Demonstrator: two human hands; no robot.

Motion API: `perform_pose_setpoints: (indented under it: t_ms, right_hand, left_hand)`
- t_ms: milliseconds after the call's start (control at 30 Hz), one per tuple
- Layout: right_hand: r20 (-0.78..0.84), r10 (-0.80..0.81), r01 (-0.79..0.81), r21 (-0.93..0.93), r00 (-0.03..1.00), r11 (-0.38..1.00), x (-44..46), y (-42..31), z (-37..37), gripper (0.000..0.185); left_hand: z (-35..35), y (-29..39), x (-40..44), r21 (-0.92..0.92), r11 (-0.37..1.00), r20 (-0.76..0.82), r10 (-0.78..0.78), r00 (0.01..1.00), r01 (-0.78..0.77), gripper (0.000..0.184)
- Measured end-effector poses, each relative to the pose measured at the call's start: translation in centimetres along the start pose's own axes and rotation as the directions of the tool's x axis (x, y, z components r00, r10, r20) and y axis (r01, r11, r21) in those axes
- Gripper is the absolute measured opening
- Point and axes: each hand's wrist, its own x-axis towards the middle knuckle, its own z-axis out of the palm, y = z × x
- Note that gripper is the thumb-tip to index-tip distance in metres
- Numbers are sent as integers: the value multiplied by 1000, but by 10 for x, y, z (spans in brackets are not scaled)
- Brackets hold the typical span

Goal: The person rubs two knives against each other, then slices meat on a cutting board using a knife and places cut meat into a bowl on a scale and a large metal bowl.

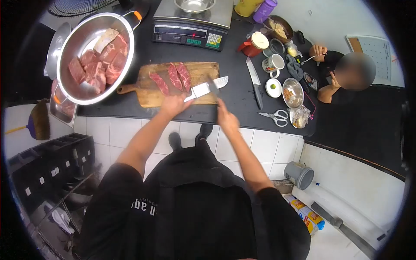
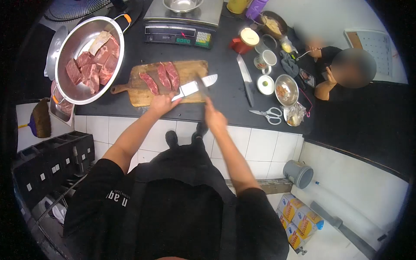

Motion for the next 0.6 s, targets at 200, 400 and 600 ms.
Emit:
perform_pose_setpoints:
  t_ms: [200,400,600]
  right_hand:
    - [-171,-210,231,121,963,965,48,-48,1,41]
    - [-32,39,-39,5,999,999,-11,25,-21,44]
    - [-84,-153,171,299,985,939,44,-66,-7,42]
  left_hand:
    - [-1,1,-4,23,999,-55,47,997,-45,43]
    - [-2,5,-5,-4,999,-48,45,998,-45,42]
    - [11,-3,-1,62,997,-43,51,998,-49,48]
